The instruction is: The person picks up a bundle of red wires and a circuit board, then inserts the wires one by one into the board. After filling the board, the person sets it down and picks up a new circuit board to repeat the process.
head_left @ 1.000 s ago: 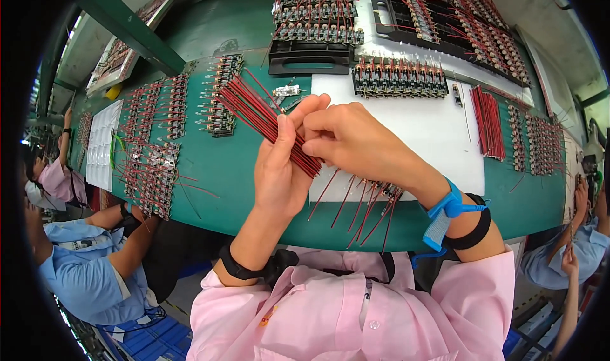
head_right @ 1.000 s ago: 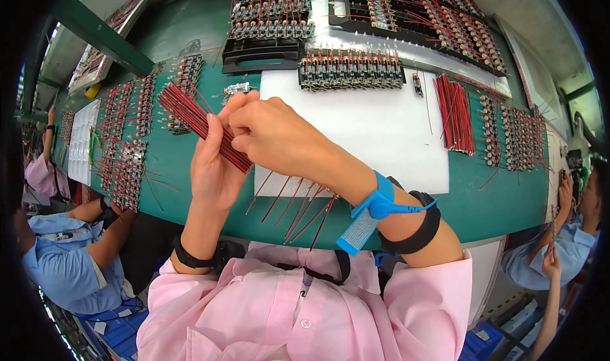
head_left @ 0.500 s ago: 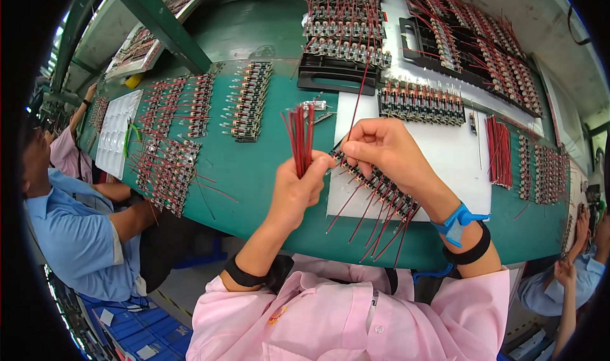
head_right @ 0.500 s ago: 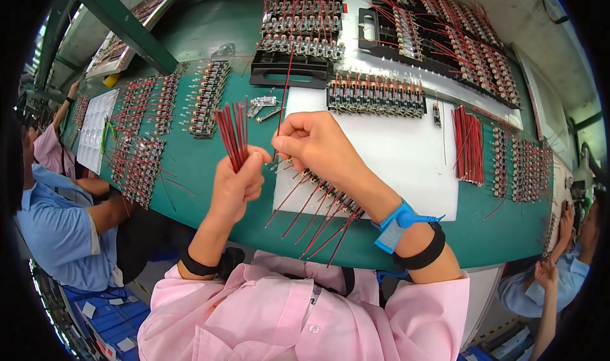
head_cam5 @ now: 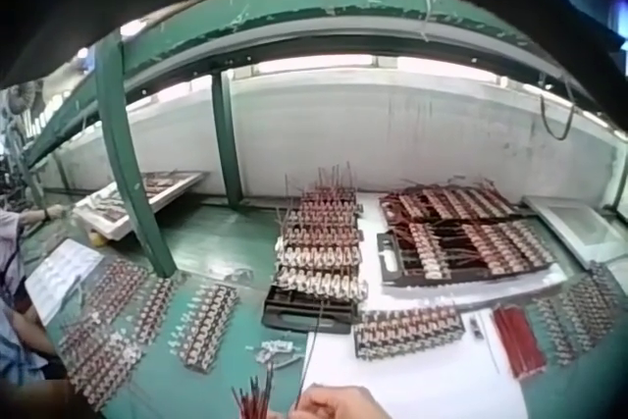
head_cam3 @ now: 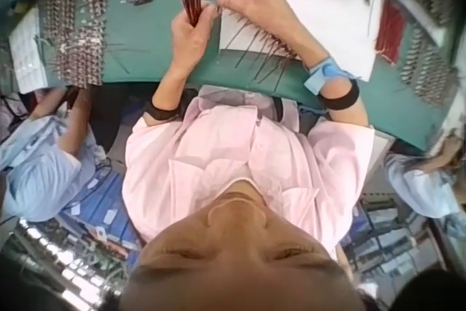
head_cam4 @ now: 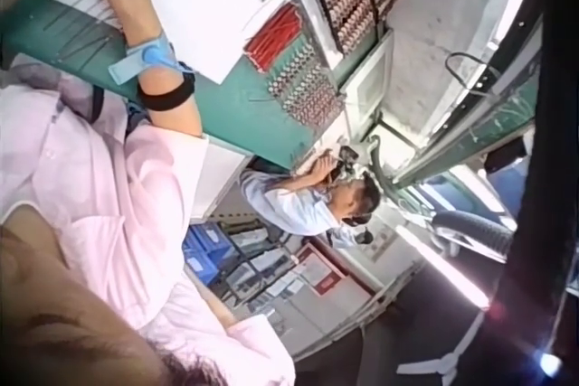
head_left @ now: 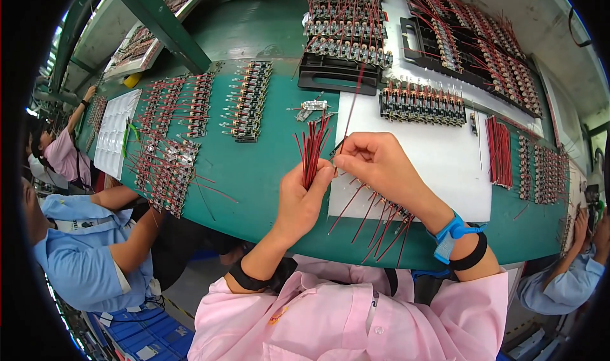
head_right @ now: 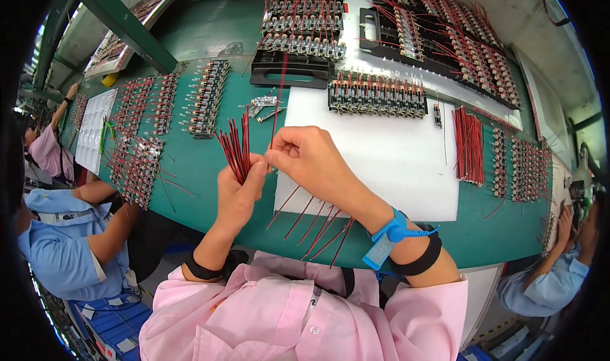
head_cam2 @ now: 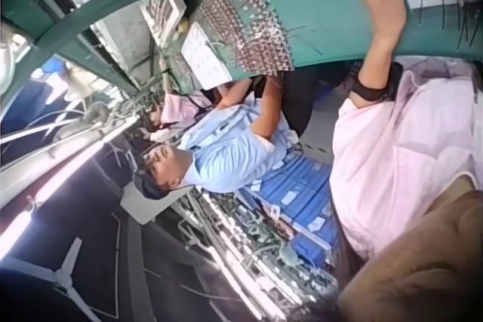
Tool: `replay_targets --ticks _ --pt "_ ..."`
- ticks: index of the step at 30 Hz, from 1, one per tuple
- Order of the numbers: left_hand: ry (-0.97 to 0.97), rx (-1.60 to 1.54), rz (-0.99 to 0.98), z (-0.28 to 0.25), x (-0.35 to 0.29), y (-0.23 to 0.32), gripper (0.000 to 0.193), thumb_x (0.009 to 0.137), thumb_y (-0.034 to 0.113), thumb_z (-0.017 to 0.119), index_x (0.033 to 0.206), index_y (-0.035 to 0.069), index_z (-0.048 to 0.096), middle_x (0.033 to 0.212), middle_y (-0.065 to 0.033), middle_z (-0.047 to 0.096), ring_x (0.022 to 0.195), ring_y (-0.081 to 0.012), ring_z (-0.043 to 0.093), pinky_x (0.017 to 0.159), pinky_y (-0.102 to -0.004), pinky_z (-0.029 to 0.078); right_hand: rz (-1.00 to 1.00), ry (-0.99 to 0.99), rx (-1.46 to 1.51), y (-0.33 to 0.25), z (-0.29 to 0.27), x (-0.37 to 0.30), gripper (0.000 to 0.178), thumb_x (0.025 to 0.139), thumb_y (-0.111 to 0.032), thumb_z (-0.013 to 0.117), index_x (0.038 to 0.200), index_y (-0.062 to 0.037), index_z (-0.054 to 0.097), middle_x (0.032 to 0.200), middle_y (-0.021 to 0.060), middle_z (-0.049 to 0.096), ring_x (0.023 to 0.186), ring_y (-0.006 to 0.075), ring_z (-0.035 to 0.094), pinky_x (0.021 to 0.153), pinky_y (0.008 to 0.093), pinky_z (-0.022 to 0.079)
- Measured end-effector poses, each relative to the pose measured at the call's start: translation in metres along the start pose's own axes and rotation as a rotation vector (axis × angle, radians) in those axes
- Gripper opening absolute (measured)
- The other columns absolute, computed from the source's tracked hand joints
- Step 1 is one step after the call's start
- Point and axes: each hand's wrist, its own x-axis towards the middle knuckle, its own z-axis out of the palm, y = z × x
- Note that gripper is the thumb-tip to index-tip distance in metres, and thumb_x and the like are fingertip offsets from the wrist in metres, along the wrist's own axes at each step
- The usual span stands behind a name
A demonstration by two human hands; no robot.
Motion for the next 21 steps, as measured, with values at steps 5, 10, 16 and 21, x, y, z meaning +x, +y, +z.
replay_targets --ticks 5,10,16,21 --pt "0.067 0.158 0.193 0.002 -0.001 -0.004 0.017 0.081 0.016 0.048 0.076 0.0 0.05 0.058 0.0012 0.046 0.049 -0.0043 0.039 0.044 -0.0175 0.03 -0.051 0.047 -0.044 0.001 0.004 -0.001 0.013 0.068 -0.007 0.057 0.062 0.0033 0.051 0.048 0.0039 0.044 0.045 0.0074 0.037 0.041 0.0238 0.032" --pt "0.036 0.38 0.271 -0.004 -0.002 -0.006 0.005 0.075 0.001 0.047 0.079 -0.001 0.048 0.061 -0.0107 0.051 0.048 -0.0156 0.048 0.047 -0.0249 0.037 -0.101 0.068 -0.066 0.003 0.007 -0.003 0.013 0.069 -0.006 0.057 0.063 0.0037 0.051 0.048 0.0063 0.046 0.044 0.0103 0.04 0.041 0.0247 0.033" --pt "0.003 0.467 0.293 -0.006 -0.003 -0.003 0.009 0.073 -0.002 0.045 0.082 -0.001 0.047 0.061 -0.0131 0.052 0.052 -0.021 0.053 0.049 -0.0278 0.039 -0.107 0.058 -0.13 -0.003 0.01 -0.007 0.012 0.069 -0.005 0.055 0.064 0.0046 0.051 0.049 0.0098 0.048 0.044 0.0135 0.045 0.043 0.0271 0.036" --pt "0.031 0.365 0.214 -0.006 -0.004 -0.008 0.004 0.073 -0.002 0.046 0.077 0.0 0.047 0.057 -0.009 0.051 0.048 -0.0168 0.049 0.046 -0.0264 0.038 -0.152 0.076 -0.142 0.003 0.01 -0.005 0.011 0.068 -0.004 0.056 0.064 0.0051 0.051 0.05 0.0104 0.049 0.045 0.0136 0.046 0.045 0.027 0.038"
